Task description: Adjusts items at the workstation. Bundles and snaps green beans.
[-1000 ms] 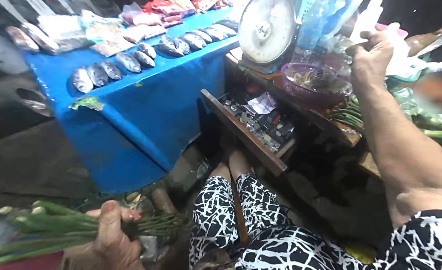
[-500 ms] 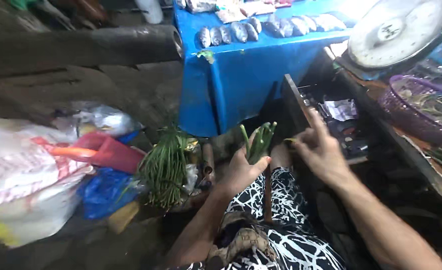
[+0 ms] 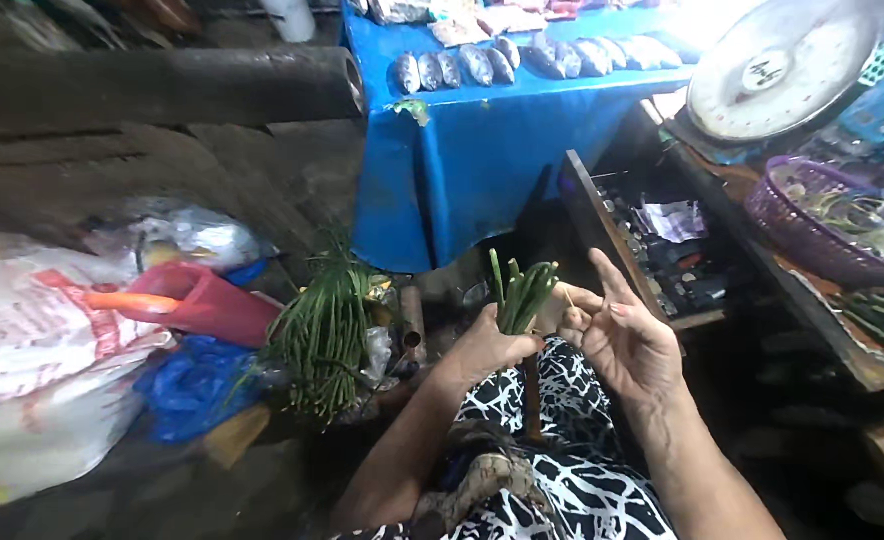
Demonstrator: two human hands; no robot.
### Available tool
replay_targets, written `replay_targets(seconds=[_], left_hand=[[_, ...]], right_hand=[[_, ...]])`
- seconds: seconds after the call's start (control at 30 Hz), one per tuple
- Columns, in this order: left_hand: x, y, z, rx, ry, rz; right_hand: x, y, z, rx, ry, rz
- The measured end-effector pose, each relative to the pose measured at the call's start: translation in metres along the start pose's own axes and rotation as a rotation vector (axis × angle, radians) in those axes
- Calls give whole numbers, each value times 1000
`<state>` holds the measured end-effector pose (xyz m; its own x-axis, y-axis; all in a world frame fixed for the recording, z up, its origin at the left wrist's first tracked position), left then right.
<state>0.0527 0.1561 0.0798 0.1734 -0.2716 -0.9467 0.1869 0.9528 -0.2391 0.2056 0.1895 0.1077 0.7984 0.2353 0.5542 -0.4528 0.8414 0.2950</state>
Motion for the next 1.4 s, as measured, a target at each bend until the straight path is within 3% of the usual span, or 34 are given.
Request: replay_targets(seconds=[0.17, 0.23, 0.3, 0.33, 0.4, 0.43, 0.5, 0.57, 0.63, 0.7, 0.77, 0.83, 0.93, 1.0, 1.03, 1.1, 1.13, 1.2, 1.23, 1.3, 1.37, 1.4], left_hand=[[-9, -2, 6, -126, 729, -151], [-2, 2, 10, -102, 1032, -182], [6, 0, 11, -111, 1131, -84], [7, -2, 9, -121, 1111, -41], [7, 4, 0, -139, 1023, -123], [2, 3, -6, -137, 847, -132], [-4, -3, -18, -108, 319, -17], [-2, -4, -22, 94, -154, 121], [-8, -3, -15, 319, -323, 264], [-11, -4, -9, 227, -289, 282], [-17, -9, -6, 9, -104, 225], [-29, -16, -1, -200, 296, 124], [-23, -7, 6, -164, 961, -10], [-8, -3, 11, -80, 1221, -39], [-2, -7, 13, -92, 1257, 30], [5, -19, 8, -132, 1138, 107], [6, -15, 3, -157, 1109, 56], [0, 1, -9, -181, 932, -143], [-4, 2, -18, -170, 671, -78], [-2, -2, -29, 48, -7, 146], [-5, -5, -26, 270, -266, 315], [-7, -6, -22, 263, -289, 348]], right_hand=[[15, -6, 11, 80, -29, -39], [27, -7, 23, 200, -218, -71], [26, -16, 45, 394, -433, -58], [21, -25, 55, 493, -518, -28], [15, -36, 63, 609, -772, 2], [15, -35, 56, 588, -931, -3], [17, -22, 21, 364, -1074, 24], [18, -10, -22, 88, -830, 28], [16, -3, -37, -50, -514, -26], [14, -2, -25, -47, -236, -71], [11, -3, -7, 19, -64, -43], [7, -6, 3, 78, -27, 8], [13, -10, 10, 160, -106, 3], [18, -16, 24, 257, -327, -15], [15, -21, 36, 318, -456, -10], [5, -32, 60, 505, -748, 0], [1, -34, 64, 576, -918, -27], [-2, -28, 53, 538, -1191, -41], [-1, -21, 38, 435, -1213, -17], [2, -6, 2, 205, -1012, 31], [2, 4, -15, 57, -681, 17], [1, 7, -14, 3, -536, -4]])
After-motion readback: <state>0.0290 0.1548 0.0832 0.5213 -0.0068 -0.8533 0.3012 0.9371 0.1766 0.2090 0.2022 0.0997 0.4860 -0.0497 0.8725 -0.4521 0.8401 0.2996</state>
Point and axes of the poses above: each hand's wrist, its own y-axis towards the middle knuckle, its own z-axis out of the palm, x = y × z, the point moved 6 cm from there along y, towards the middle knuckle, and after that the axes turned 10 degrees about -z, right-handed, at the moved point
